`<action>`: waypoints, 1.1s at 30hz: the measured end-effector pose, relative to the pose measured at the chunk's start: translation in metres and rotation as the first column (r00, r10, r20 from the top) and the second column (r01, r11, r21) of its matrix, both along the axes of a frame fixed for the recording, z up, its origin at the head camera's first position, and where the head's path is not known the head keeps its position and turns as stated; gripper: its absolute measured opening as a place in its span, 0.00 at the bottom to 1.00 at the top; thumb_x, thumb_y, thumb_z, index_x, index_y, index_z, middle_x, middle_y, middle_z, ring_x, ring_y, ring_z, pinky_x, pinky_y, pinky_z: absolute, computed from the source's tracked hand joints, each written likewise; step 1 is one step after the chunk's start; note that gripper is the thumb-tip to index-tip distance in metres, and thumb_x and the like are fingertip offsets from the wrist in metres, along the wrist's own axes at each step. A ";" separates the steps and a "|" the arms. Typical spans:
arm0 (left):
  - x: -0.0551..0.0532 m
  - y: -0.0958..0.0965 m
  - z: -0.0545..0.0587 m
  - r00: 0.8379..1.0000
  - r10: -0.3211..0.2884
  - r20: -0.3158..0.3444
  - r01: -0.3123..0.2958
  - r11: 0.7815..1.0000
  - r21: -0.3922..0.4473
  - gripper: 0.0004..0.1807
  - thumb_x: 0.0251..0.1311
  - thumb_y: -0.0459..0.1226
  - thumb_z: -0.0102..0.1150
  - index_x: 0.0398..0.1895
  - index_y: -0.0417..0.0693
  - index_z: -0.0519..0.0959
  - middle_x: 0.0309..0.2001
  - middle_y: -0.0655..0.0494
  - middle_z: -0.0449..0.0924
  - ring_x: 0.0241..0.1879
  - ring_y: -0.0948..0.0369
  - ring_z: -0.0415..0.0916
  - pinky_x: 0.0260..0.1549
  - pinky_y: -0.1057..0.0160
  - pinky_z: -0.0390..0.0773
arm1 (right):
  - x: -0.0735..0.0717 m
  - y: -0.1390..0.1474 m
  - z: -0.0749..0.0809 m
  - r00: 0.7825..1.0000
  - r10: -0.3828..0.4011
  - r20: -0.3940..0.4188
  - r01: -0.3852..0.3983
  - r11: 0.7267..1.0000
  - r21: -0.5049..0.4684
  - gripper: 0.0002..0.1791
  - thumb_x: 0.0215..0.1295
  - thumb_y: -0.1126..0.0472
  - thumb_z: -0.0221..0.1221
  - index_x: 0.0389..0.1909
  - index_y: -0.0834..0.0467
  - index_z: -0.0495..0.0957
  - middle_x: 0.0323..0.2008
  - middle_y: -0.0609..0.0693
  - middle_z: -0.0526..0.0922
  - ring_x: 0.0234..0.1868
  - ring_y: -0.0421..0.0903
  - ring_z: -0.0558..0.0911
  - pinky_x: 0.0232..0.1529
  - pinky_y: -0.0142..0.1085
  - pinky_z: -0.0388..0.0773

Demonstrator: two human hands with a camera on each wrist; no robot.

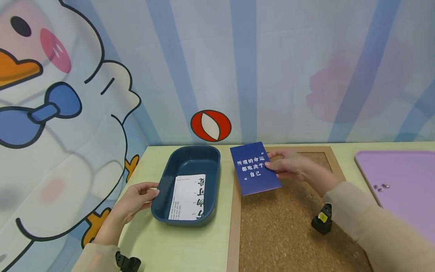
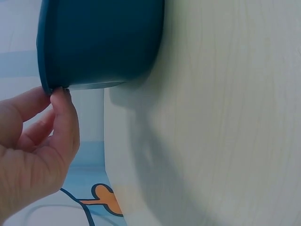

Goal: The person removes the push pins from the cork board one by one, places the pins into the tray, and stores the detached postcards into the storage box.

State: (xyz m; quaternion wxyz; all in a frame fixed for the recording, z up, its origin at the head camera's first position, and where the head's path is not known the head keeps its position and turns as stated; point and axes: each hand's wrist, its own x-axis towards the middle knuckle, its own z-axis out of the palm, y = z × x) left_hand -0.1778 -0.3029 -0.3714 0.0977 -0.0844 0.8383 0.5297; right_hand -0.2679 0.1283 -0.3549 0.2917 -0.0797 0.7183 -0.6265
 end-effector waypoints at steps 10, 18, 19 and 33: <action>0.002 0.000 0.001 1.000 -0.004 0.005 0.004 1.000 -0.003 0.24 0.66 0.32 0.50 0.63 0.31 0.63 0.40 0.49 0.76 0.34 0.63 0.74 0.35 0.67 0.76 | 0.002 -0.022 -0.001 1.000 0.000 0.015 0.001 1.000 -0.031 0.20 0.67 0.68 0.52 0.56 0.70 0.60 0.28 0.52 0.82 0.26 0.41 0.81 0.24 0.28 0.75; 0.003 0.000 0.001 1.000 0.002 0.010 -0.003 1.000 0.018 0.24 0.66 0.31 0.50 0.63 0.31 0.63 0.39 0.51 0.76 0.33 0.64 0.75 0.34 0.67 0.76 | 0.002 -0.038 -0.002 1.000 0.018 0.018 -0.018 0.999 -0.042 0.20 0.66 0.68 0.53 0.56 0.69 0.61 0.27 0.51 0.81 0.24 0.41 0.79 0.22 0.27 0.72; 0.003 0.000 0.001 1.000 0.002 0.009 -0.002 1.000 0.021 0.24 0.66 0.31 0.51 0.63 0.31 0.63 0.38 0.51 0.76 0.32 0.64 0.75 0.34 0.67 0.76 | 0.002 -0.040 -0.002 1.000 0.021 0.019 -0.020 0.999 -0.046 0.20 0.66 0.68 0.53 0.56 0.69 0.61 0.27 0.51 0.81 0.24 0.41 0.79 0.22 0.27 0.72; 0.000 -0.001 0.000 1.000 -0.016 -0.007 0.017 0.998 0.055 0.24 0.66 0.31 0.50 0.63 0.30 0.62 0.37 0.54 0.76 0.32 0.65 0.75 0.34 0.68 0.77 | 0.000 -0.064 -0.009 0.998 -0.028 0.060 0.035 0.993 -0.114 0.22 0.67 0.70 0.51 0.60 0.71 0.60 0.31 0.55 0.81 0.29 0.44 0.82 0.31 0.32 0.79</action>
